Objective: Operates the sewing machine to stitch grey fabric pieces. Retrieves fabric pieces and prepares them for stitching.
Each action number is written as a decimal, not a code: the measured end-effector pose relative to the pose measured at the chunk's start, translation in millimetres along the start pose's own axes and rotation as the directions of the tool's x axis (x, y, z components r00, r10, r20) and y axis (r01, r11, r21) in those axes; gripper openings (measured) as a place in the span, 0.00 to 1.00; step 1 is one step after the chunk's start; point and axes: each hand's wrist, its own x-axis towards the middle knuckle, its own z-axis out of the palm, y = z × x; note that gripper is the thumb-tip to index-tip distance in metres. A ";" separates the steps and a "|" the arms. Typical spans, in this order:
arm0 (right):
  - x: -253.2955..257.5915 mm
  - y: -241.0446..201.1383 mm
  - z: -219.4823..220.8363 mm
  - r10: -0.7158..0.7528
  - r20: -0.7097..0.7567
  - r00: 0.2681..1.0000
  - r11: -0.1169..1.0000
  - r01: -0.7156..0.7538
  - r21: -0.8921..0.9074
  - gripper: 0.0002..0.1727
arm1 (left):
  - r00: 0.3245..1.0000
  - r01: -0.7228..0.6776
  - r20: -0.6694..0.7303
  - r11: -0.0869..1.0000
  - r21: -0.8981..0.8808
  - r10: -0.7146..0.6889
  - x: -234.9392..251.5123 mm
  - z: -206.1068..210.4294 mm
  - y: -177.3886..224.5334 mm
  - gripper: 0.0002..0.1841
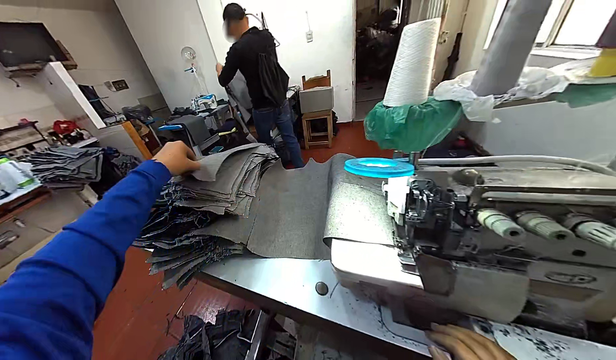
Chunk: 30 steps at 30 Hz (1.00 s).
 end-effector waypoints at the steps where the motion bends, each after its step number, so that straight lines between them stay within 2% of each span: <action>1: -4.3 -7.5 -5.2 0.003 -0.001 1.000 1.000 -0.003 0.028 0.17 | 0.999 0.024 -0.020 0.998 -0.056 -0.025 1.4 -1.6 -1.4 0.13; 4: -6.4 -30.4 -14.8 -0.010 0.109 0.994 0.982 -0.010 0.187 0.16 | 0.995 0.056 -0.074 0.989 -0.138 -0.067 -15.5 -3.3 26.0 0.12; 7: 12.1 -53.0 -3.3 -0.132 0.314 0.940 0.873 -0.040 0.487 0.20 | 0.996 -0.083 -0.036 0.971 -0.225 0.077 -67.8 1.3 88.1 0.11; 8: 20.9 -64.3 6.9 -0.178 0.346 0.921 0.813 -0.061 0.580 0.27 | 0.987 -0.158 -0.003 0.950 -0.270 0.164 -88.1 6.0 114.4 0.10; 10: 39.2 -93.4 33.6 -0.215 0.377 0.901 0.671 -0.144 0.727 0.53 | 0.947 -0.275 0.049 0.882 -0.382 0.316 -124.8 24.1 168.3 0.08; 11: 47.4 -111.9 47.5 -0.185 0.382 0.905 0.582 -0.212 0.785 0.63 | 0.924 -0.310 0.064 0.835 -0.454 0.378 -138.4 38.0 191.8 0.08; 12: 54.5 -132.2 58.5 -0.090 0.392 0.916 0.477 -0.306 0.824 0.63 | 0.904 -0.333 0.065 0.791 -0.514 0.423 -147.8 54.8 212.6 0.08; 13: 60.7 -151.1 66.0 0.057 0.407 0.912 0.367 -0.398 0.841 0.53 | 0.891 -0.362 0.034 0.754 -0.548 0.453 -153.5 73.5 230.2 0.08; 14: 65.4 -165.4 73.8 0.211 0.389 0.897 0.304 -0.438 0.846 0.35 | 0.877 -0.420 -0.043 0.720 -0.552 0.479 -157.1 94.4 243.3 0.06; 15: 66.9 -173.9 78.9 0.324 0.378 0.867 0.275 -0.469 0.840 0.23 | 0.837 -0.522 -0.159 0.676 -0.520 0.524 -158.1 117.1 250.0 0.03; 16: 64.0 -176.5 79.6 0.372 0.376 0.848 0.254 -0.483 0.838 0.18 | 0.761 -0.638 -0.262 0.616 -0.462 0.593 -155.9 139.9 250.4 0.05; 18: 44.6 -168.2 67.3 0.363 0.425 0.829 0.237 -0.524 0.818 0.12 | 0.637 -0.768 -0.343 0.530 -0.359 0.691 -154.0 178.4 240.0 0.19; 20: 15.6 -141.8 43.5 0.310 0.454 0.836 0.339 -0.543 0.768 0.10 | 0.604 -0.797 -0.414 0.515 -0.316 0.681 -164.5 202.7 225.8 0.24; 21: 1.5 -120.7 27.1 0.273 0.421 0.865 0.463 -0.501 0.731 0.11 | 0.613 -0.789 -0.445 0.532 -0.307 0.652 -171.6 208.9 219.9 0.25; 22: -9.8 -95.8 6.1 0.248 0.343 0.906 0.632 -0.420 0.651 0.12 | 0.628 -0.775 -0.469 0.557 -0.300 0.621 -177.0 212.3 215.9 0.27; 23: -17.0 -67.0 -20.7 0.238 0.214 0.947 0.822 -0.314 0.475 0.14 | 0.638 -0.762 -0.482 0.579 -0.289 0.600 -178.8 213.0 214.3 0.29; 24: -20.4 -34.9 -54.0 0.232 0.059 0.971 0.952 -0.239 0.190 0.16 | 0.641 -0.757 -0.496 0.592 -0.277 0.586 -177.0 211.3 215.8 0.30; 25: -22.3 -3.5 -91.4 0.215 -0.077 0.974 0.969 -0.222 -0.112 0.17 | 0.636 -0.757 -0.513 0.596 -0.269 0.576 -172.2 207.5 219.7 0.31; 26: -23.5 21.3 -130.7 0.217 -0.152 0.964 0.903 -0.257 -0.343 0.17 | 0.628 -0.761 -0.531 0.592 -0.265 0.570 -164.3 202.7 225.7 0.31; 28: -19.1 51.5 -199.6 0.397 -0.183 0.899 0.731 -0.431 -0.530 0.17 | 0.627 -0.763 -0.549 0.575 -0.294 0.552 -143.1 196.3 242.7 0.27; 30: -16.6 72.1 -232.7 0.570 -0.178 0.802 0.603 -0.556 -0.573 0.15 | 0.656 -0.745 -0.527 0.577 -0.335 0.541 -125.9 200.8 259.4 0.28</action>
